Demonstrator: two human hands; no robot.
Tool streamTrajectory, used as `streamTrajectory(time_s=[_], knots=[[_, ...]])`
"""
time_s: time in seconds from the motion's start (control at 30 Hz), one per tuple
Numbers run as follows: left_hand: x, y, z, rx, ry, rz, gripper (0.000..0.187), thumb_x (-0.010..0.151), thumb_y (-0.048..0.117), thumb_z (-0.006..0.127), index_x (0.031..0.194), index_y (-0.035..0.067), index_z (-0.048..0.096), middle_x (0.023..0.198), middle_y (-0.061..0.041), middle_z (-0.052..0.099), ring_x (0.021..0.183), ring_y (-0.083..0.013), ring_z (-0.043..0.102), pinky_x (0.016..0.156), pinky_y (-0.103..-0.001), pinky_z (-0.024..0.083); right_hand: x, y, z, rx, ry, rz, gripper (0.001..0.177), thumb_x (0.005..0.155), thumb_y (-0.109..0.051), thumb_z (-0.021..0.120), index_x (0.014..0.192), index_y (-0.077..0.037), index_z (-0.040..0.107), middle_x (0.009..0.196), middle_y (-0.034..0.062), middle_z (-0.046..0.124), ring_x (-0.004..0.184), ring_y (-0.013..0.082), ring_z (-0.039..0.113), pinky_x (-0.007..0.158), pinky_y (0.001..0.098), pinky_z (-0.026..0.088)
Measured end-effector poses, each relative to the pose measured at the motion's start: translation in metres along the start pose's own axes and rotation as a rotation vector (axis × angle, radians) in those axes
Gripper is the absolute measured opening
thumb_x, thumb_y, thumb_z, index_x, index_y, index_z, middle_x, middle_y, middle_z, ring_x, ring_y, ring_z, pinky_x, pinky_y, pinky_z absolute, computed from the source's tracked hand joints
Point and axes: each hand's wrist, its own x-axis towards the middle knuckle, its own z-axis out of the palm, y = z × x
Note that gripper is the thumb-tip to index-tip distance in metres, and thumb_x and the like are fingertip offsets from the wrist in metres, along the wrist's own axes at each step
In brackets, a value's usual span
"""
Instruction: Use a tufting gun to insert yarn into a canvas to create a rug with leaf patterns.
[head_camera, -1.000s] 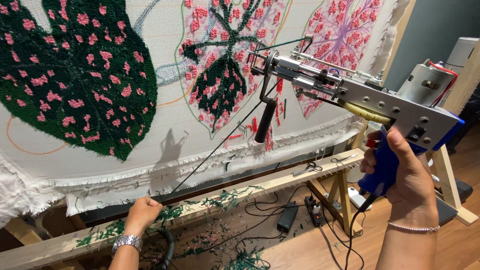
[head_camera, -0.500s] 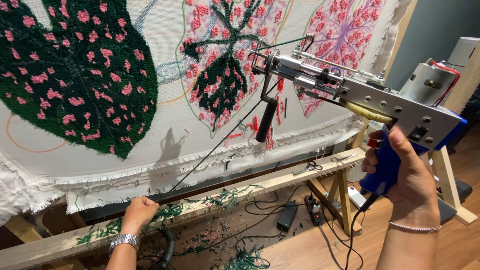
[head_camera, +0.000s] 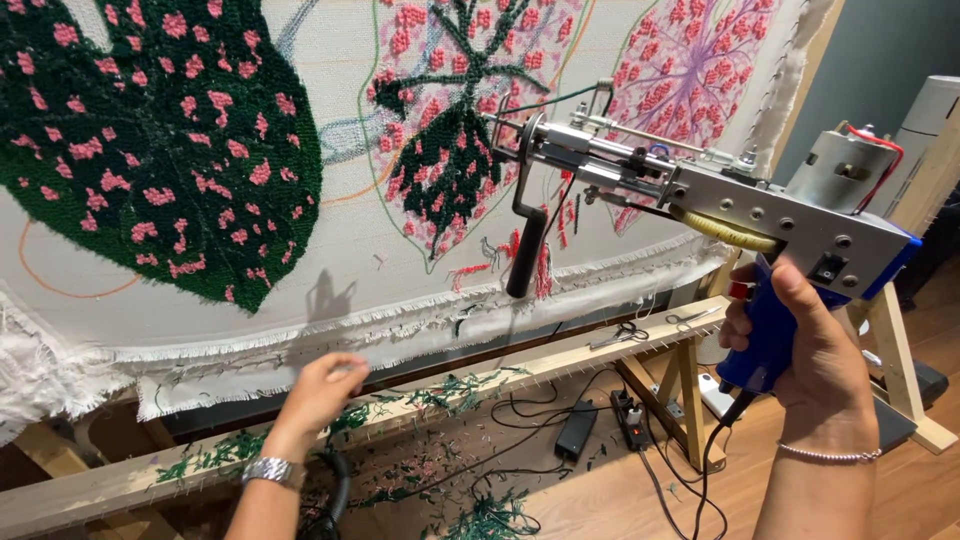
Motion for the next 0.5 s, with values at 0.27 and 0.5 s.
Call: streamTrajectory(time_s=[0.27, 0.5], knots=[[-0.026, 0.088, 0.061, -0.252, -0.106, 0.396, 0.043, 0.096, 0.044, 0.059, 0.117, 0.010, 0.074, 0.097, 0.000, 0.074, 0.077, -0.0070, 0.058, 0.068, -0.022, 0.049, -0.003, 0.012, 0.047, -0.088, 0.026, 0.039, 0.043, 0.089, -0.039, 0.078, 0.116, -0.009, 0.064, 0.090, 0.0063, 0.067, 0.067, 0.0167, 0.061, 0.057, 0.0353, 0.052], [-0.023, 0.106, 0.108, -0.427, -0.083, 0.759, 0.056, 0.103, 0.057, 0.049, 0.103, 0.007, 0.073, 0.096, -0.001, 0.071, 0.090, -0.0067, 0.060, 0.083, -0.022, 0.047, -0.008, 0.025, 0.084, -0.176, 0.004, 0.187, 0.049, 0.079, -0.041, 0.080, 0.111, -0.009, 0.061, 0.086, 0.0060, 0.066, 0.060, 0.0165, 0.061, 0.048, 0.0346, 0.053]])
